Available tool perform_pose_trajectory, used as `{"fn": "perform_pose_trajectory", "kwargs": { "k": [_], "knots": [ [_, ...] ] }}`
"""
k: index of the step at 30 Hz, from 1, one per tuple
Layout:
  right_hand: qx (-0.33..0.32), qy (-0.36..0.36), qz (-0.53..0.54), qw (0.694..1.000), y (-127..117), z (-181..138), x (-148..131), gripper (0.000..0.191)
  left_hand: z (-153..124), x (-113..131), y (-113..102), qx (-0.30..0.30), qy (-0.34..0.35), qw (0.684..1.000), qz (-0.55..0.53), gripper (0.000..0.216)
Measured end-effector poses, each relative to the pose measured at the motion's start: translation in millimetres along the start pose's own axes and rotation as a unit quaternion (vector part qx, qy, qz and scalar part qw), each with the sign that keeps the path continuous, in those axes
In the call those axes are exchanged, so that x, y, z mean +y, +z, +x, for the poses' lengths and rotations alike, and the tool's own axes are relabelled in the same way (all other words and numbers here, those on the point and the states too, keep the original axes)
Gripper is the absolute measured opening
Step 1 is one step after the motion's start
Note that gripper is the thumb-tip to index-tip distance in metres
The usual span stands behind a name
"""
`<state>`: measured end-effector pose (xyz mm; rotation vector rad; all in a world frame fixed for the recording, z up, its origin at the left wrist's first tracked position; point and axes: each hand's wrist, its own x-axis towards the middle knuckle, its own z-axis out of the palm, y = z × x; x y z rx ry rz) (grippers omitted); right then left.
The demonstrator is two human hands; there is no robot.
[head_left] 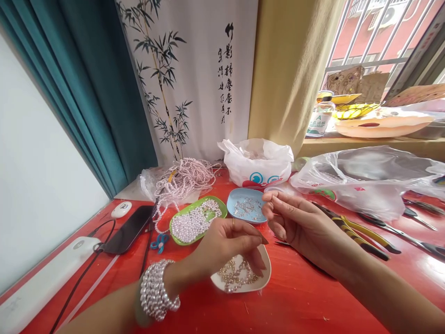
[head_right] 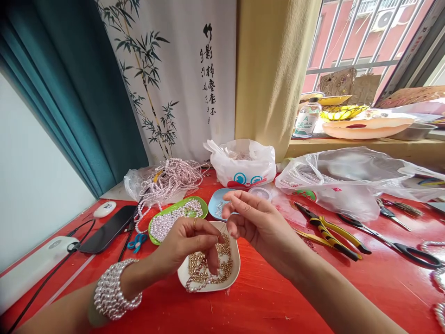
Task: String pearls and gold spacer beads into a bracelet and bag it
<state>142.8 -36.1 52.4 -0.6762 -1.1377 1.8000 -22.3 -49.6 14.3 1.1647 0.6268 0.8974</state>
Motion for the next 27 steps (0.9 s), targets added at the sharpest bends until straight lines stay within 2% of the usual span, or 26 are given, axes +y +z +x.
{"fn": "perform_pose_trajectory", "kwargs": {
  "k": [4, 10, 14, 18, 22, 24, 27],
  "knots": [
    [0.025, -0.005, -0.040, 0.999, -0.4, 0.9, 4.2, 0.015, 0.8, -0.9, 0.2, 0.020, -0.005, 1.000, 0.008, 0.012],
    [0.110, -0.015, -0.094, 0.989, -2.8, 4.0, 9.8, 0.026, 0.9, -0.9, 0.8, 0.070, 0.018, 0.997, -0.006, 0.012],
    [0.143, -0.022, -0.075, 0.987, -6.2, 5.4, 15.9, 0.024, 3.5, -1.1, -0.2, 0.084, 0.030, 0.996, -0.016, 0.013],
    [0.153, 0.013, -0.035, 0.988, -7.1, 7.1, 18.8, 0.020, 4.3, -1.3, -0.4, 0.092, 0.037, 0.995, -0.016, 0.013],
    [0.223, 0.059, 0.047, 0.972, -6.8, 10.4, 18.2, 0.020, 2.2, -0.6, 0.6, 0.106, 0.046, 0.993, 0.013, 0.012],
    [0.206, 0.104, 0.062, 0.971, -6.4, 11.1, 19.2, 0.016, 1.5, -0.5, 0.8, 0.114, 0.059, 0.991, 0.028, 0.011],
    [0.103, 0.147, 0.042, 0.983, -5.2, 9.4, 22.8, 0.009, 1.6, -0.3, 0.9, 0.121, 0.074, 0.989, 0.040, 0.010]
  ]
}}
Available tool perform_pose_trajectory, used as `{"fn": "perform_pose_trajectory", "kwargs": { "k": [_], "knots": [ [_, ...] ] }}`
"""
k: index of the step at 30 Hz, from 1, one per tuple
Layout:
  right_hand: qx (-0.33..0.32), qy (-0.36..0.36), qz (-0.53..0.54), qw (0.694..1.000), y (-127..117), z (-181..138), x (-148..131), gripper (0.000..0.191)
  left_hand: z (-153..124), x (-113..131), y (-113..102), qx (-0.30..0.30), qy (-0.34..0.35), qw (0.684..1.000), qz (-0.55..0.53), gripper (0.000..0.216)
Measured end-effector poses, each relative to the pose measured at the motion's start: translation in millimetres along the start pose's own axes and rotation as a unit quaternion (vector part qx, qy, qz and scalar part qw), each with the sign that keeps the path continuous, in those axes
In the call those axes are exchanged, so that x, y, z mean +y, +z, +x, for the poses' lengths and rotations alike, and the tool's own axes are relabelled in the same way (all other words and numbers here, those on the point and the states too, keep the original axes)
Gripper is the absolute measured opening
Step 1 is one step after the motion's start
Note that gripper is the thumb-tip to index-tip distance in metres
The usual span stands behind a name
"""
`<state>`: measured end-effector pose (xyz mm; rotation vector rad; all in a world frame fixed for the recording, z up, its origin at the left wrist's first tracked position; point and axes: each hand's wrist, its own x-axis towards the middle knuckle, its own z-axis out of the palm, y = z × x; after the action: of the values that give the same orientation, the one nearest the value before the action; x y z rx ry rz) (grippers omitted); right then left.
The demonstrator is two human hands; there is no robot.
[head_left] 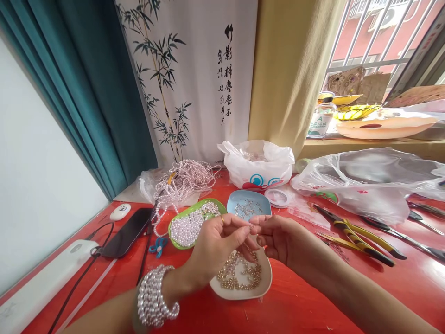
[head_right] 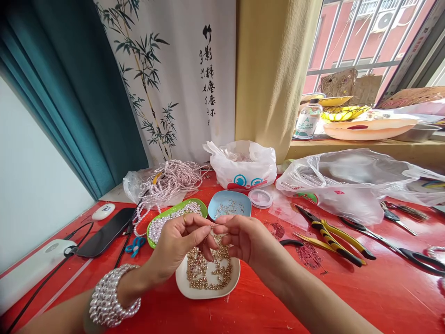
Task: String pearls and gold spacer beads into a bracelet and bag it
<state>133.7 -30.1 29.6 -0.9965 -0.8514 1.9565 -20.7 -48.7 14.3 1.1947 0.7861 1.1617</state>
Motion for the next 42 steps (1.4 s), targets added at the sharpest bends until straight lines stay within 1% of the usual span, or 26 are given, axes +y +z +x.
{"fn": "perform_pose_trajectory", "kwargs": {
  "k": [1, 3, 5, 8, 10, 12, 14, 15, 17, 20, 21, 22, 23, 26, 28, 30, 32, 34, 36, 38, 39, 40, 41, 42],
  "knots": [
    [-0.023, -0.008, -0.012, 1.000, 0.2, -0.8, 1.7, 0.008, 0.2, 0.2, 0.2, 0.000, 0.002, 1.000, 0.001, 0.010],
    [-0.034, -0.046, -0.028, 0.998, 0.4, -2.7, 4.6, 0.010, 0.5, 0.8, 0.7, 0.001, 0.003, 1.000, -0.002, 0.009],
    [-0.024, -0.073, -0.046, 0.996, 0.8, -4.5, 6.6, 0.013, 0.6, 1.6, 1.1, 0.003, 0.005, 1.000, -0.003, 0.008],
    [-0.003, -0.099, -0.106, 0.989, 2.5, -6.7, 7.0, 0.016, 0.5, 1.8, 0.9, 0.006, 0.008, 1.000, -0.001, 0.009],
    [0.020, -0.133, -0.158, 0.978, 4.1, -8.0, 5.6, 0.018, 0.6, 0.9, 0.1, 0.009, 0.006, 1.000, 0.004, 0.010],
    [0.040, -0.174, -0.223, 0.958, 5.2, -9.0, 3.3, 0.016, 0.7, -0.3, -0.8, 0.007, 0.002, 1.000, 0.010, 0.010],
    [0.042, -0.215, -0.304, 0.927, 4.9, -9.3, 1.0, 0.013, 0.9, -1.0, -1.5, 0.003, -0.002, 1.000, 0.017, 0.010],
    [0.042, -0.240, -0.349, 0.905, 4.1, -9.0, 0.2, 0.011, 0.8, -1.1, -1.7, 0.002, -0.003, 1.000, 0.020, 0.011],
    [0.044, -0.297, -0.436, 0.849, 1.9, -8.1, -0.5, 0.010, 0.6, -0.9, -1.7, 0.003, -0.006, 1.000, 0.026, 0.011],
    [0.074, -0.378, -0.530, 0.756, -0.8, -7.4, 0.1, 0.010, 0.2, -0.7, -1.2, 0.002, -0.013, 0.999, 0.032, 0.012],
    [0.084, -0.397, -0.546, 0.733, -1.0, -7.9, 0.5, 0.009, 0.2, -0.8, -1.1, 0.001, -0.016, 0.999, 0.033, 0.013],
    [0.090, -0.410, -0.555, 0.718, -0.7, -8.7, 0.9, 0.008, 0.4, -1.1, -0.9, -0.001, -0.018, 0.999, 0.033, 0.013],
    [0.092, -0.420, -0.559, 0.709, 0.1, -10.0, 1.4, 0.009, 0.7, -1.5, -0.9, -0.002, -0.020, 0.999, 0.032, 0.013],
    [0.071, -0.436, -0.554, 0.706, 3.7, -13.9, 3.4, 0.015, 2.4, -2.7, -0.8, -0.006, -0.025, 0.999, 0.030, 0.014],
    [0.060, -0.442, -0.551, 0.705, 5.8, -15.3, 4.9, 0.016, 3.5, -3.1, -0.8, -0.010, -0.029, 0.999, 0.029, 0.016],
    [0.068, -0.433, -0.546, 0.714, 6.9, -15.4, 5.2, 0.013, 4.2, -2.8, -0.6, -0.019, -0.034, 0.999, 0.030, 0.016],
    [0.082, -0.399, -0.534, 0.740, 7.4, -15.5, 2.6, 0.012, 4.4, -2.3, -0.5, -0.024, -0.039, 0.998, 0.035, 0.016],
    [0.095, -0.367, -0.501, 0.778, 6.7, -16.3, -3.6, 0.012, 4.3, -2.0, -0.9, -0.026, -0.043, 0.998, 0.041, 0.015],
    [0.112, -0.361, -0.444, 0.813, 3.2, -16.6, -13.1, 0.013, 4.4, -2.4, -1.9, -0.023, -0.047, 0.998, 0.041, 0.016],
    [0.131, -0.360, -0.407, 0.829, -5.7, -13.5, -23.7, 0.015, 4.9, -3.6, -3.3, -0.020, -0.054, 0.998, 0.036, 0.016],
    [0.135, -0.350, -0.417, 0.828, -12.8, -9.9, -28.4, 0.017, 5.2, -4.3, -4.0, -0.019, -0.057, 0.998, 0.030, 0.016],
    [0.125, -0.320, -0.462, 0.818, -21.4, -4.8, -32.0, 0.018, 5.5, -5.0, -4.7, -0.019, -0.059, 0.998, 0.022, 0.016],
    [0.097, -0.269, -0.536, 0.794, -31.3, 1.3, -34.2, 0.020, 5.9, -5.6, -5.2, -0.021, -0.061, 0.998, 0.013, 0.016],
    [0.077, -0.215, -0.633, 0.740, -41.9, 8.2, -34.9, 0.021, 6.2, -6.1, -5.7, -0.023, -0.061, 0.998, 0.005, 0.016]
  ]
}}
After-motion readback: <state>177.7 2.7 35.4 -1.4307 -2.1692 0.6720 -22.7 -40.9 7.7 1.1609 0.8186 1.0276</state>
